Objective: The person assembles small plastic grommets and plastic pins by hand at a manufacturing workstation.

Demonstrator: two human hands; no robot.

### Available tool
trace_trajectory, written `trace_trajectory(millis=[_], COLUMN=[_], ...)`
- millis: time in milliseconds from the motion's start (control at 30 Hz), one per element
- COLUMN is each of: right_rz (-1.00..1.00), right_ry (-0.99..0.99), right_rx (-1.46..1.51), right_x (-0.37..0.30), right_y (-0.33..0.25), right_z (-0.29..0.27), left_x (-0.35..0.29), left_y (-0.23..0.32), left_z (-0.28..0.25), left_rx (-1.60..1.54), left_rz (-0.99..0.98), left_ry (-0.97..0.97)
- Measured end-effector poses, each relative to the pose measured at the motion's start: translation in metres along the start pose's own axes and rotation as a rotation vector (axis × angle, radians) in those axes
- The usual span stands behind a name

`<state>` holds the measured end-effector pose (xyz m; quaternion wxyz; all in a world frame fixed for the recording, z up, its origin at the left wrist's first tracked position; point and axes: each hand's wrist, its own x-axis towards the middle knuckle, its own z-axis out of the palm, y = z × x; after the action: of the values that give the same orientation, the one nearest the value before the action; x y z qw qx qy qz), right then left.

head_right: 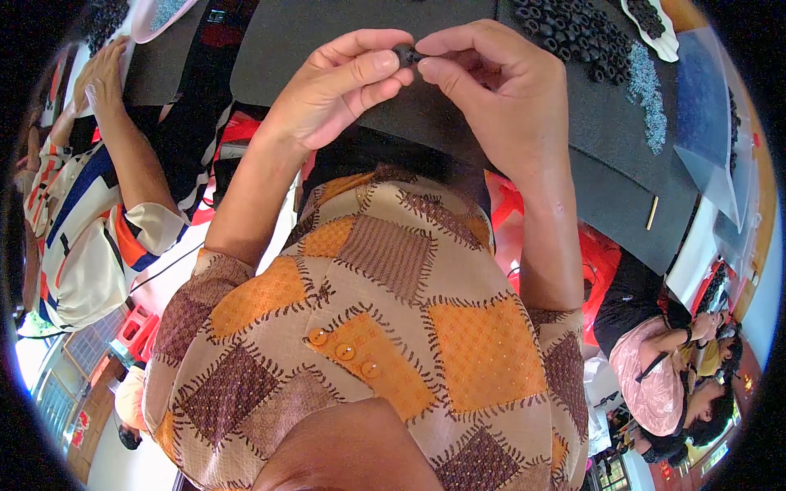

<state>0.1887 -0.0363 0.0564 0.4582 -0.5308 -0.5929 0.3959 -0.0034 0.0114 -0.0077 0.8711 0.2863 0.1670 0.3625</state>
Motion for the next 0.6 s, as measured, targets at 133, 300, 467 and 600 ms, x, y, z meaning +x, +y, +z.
trace_trajectory(millis=[133,300,467,600], right_rz=[-0.057,-0.082,-0.074,-0.164], right_ry=[-0.007,0.008,0.041,0.031], right_rx=[-0.132,-0.238,-0.341,-0.303], right_x=[0.002,0.003,0.002,0.003], right_y=[0.002,0.002,-0.001,0.007], right_z=[-0.002,0.001,0.005,0.005], left_x=[0.000,0.000,-0.002,-0.004], left_y=[-0.003,-0.007,-0.005,-0.002], left_z=[0.002,0.007,0.011,0.011], left_rx=[0.126,0.334,0.577,0.652], left_rz=[0.066,0.161,0.266,0.269], left_ry=[0.043,0.128,0.185,0.214])
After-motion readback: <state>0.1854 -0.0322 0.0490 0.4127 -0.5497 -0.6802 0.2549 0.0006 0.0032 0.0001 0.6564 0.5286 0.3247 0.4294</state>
